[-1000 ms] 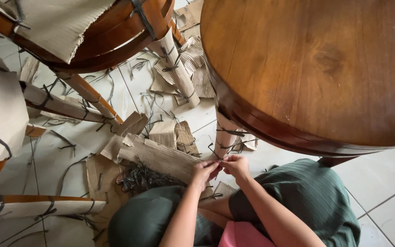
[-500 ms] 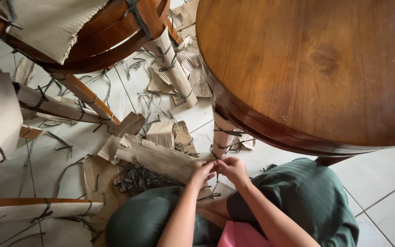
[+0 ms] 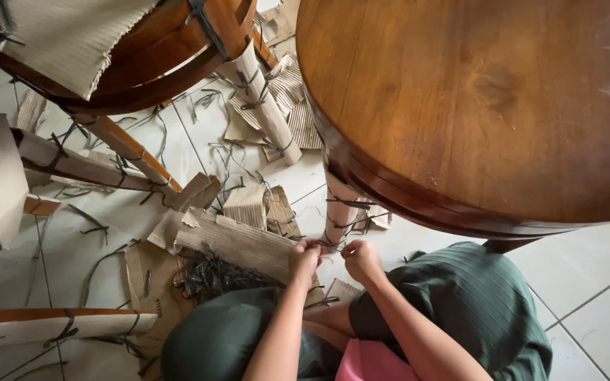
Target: Wrapping wooden chair legs with protective cardboard and securing them with plastic ties for transport.
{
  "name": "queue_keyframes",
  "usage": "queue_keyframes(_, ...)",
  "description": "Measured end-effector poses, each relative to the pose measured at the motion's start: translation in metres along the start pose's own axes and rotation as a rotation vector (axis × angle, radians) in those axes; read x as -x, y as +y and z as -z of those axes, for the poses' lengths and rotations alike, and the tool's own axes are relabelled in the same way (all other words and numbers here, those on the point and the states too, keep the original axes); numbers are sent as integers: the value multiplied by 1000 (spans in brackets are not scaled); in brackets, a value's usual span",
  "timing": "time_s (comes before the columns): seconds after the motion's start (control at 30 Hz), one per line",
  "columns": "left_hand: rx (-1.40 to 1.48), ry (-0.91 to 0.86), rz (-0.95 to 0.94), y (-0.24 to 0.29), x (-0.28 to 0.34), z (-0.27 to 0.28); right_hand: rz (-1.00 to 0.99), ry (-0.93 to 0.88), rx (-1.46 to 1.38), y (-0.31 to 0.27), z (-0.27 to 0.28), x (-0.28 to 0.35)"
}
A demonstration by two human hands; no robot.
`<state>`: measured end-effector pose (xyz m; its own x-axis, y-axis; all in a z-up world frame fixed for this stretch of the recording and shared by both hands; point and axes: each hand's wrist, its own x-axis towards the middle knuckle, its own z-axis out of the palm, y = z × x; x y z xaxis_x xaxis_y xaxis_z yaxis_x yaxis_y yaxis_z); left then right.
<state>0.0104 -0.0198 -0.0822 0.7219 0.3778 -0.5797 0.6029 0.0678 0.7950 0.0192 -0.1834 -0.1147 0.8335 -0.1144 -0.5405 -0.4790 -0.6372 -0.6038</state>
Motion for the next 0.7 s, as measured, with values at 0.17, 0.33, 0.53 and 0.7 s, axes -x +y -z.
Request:
queue_keyframes(0.17,185,-13,35,22,15,-2,8,67,-4,-14,32,12)
queue_keyframes(0.33,205,9,-37,28,9,1,23,137,0,-27,45,21)
queue_keyframes(0.53,-568,-67,-213,55,-14,59,356,74,160,-10,24,60)
queue_keyframes(0.7,-832,-181,-230,70,-26,120,935,-619,-252,-80,9,217)
